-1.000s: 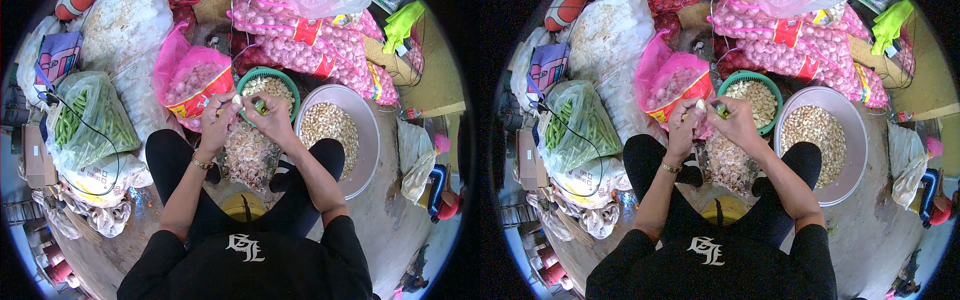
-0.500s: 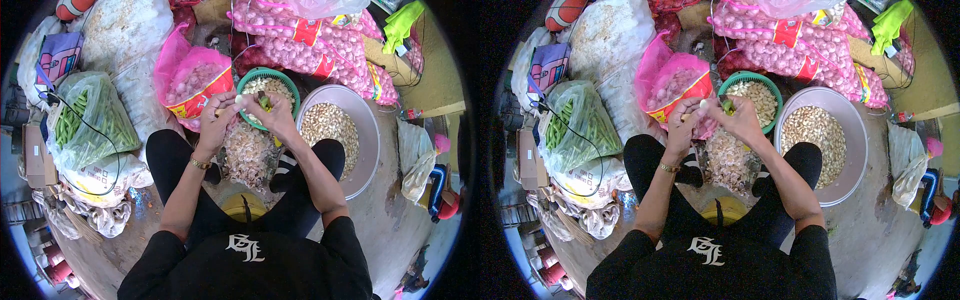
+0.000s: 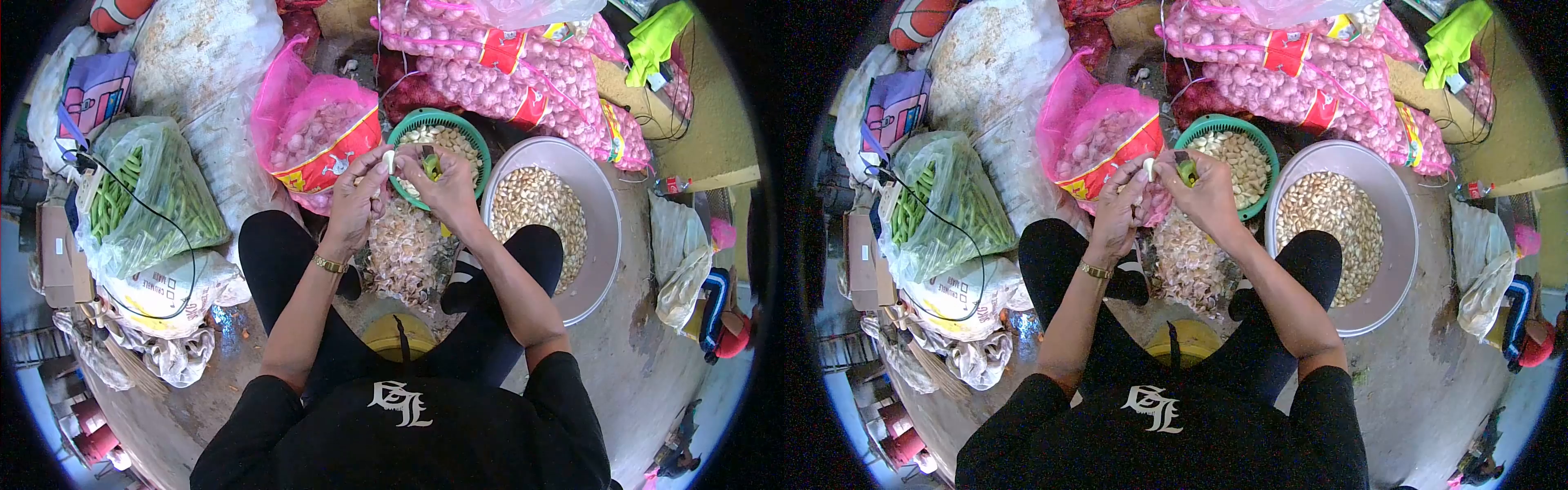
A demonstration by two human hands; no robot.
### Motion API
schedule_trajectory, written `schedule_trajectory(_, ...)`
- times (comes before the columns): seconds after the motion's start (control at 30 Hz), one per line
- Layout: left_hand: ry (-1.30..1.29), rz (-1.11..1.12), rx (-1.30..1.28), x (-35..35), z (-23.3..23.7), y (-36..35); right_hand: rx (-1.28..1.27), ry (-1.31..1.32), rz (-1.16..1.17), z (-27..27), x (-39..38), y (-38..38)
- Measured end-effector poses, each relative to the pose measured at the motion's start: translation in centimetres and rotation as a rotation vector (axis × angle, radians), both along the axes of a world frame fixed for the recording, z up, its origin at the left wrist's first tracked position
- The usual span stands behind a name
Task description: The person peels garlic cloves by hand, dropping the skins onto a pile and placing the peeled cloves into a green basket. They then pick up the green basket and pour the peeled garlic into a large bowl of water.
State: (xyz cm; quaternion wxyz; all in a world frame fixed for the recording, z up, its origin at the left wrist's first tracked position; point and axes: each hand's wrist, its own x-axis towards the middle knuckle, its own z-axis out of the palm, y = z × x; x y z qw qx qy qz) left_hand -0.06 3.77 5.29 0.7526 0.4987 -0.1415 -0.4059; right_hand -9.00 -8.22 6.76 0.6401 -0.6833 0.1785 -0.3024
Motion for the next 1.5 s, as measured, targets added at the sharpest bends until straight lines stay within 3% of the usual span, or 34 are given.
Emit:
schedule_trajectory(0.2,-0.143,-0.031,-0.02,0.0,-0.3,0.0,0.037,0.058,0.03,-0.8,-0.2,-0.7)
schedule_trajectory(0.4,-0.111,-0.052,0.037,-0.2,-0.3,0.0,-0.141,0.099,-0.001,-0.9,0.0,-1.1)
schedule_trajectory(0.47,-0.107,-0.048,0.071,-0.2,-0.4,0.0,-0.302,0.049,-0.023,-0.8,-0.1,-1.0)
schedule_trajectory(0.57,-0.119,-0.061,0.144,0.0,-0.2,0.1,-0.193,0.094,-0.001,-0.3,-0.3,-0.7)
schedule_trajectory(0.67,-0.066,-0.026,0.054,-0.2,0.2,-0.2,-0.022,0.145,0.04,-0.4,-0.3,-1.1)
schedule_trajectory(0.87,-0.069,-0.021,0.03,0.4,-0.2,0.2,-0.133,0.114,0.036,-0.2,-0.8,-0.6)
schedule_trajectory(0.97,0.078,0.013,-0.004,1.0,0.6,0.4,-0.174,0.071,0.084,-0.8,-0.9,-0.5)
schedule_trajectory(1.03,0.201,-0.103,-0.179,1.5,1.1,0.8,-0.19,0.101,0.118,-0.6,-1.2,-0.4)
schedule_trajectory(1.2,0.346,-0.133,-0.298,1.8,1.4,1.2,-0.119,0.136,0.232,0.7,-1.7,-0.4)
schedule_trajectory(1.23,0.394,-0.148,-0.332,1.9,1.4,1.3,-0.201,0.122,0.191,0.9,-1.8,-0.5)
schedule_trajectory(1.37,0.389,-0.11,-0.304,1.8,1.7,0.9,-0.336,0.224,0.178,1.0,-2.6,-0.7)
schedule_trajectory(1.47,0.2,-0.148,-0.148,2.5,-0.3,-1.1,-0.329,0.345,0.223,-1.2,-3.4,-0.9)
schedule_trajectory(1.5,0.149,-0.052,-0.072,2.1,-0.9,-2.5,-0.329,0.348,0.225,-1.3,-3.6,-1.0)
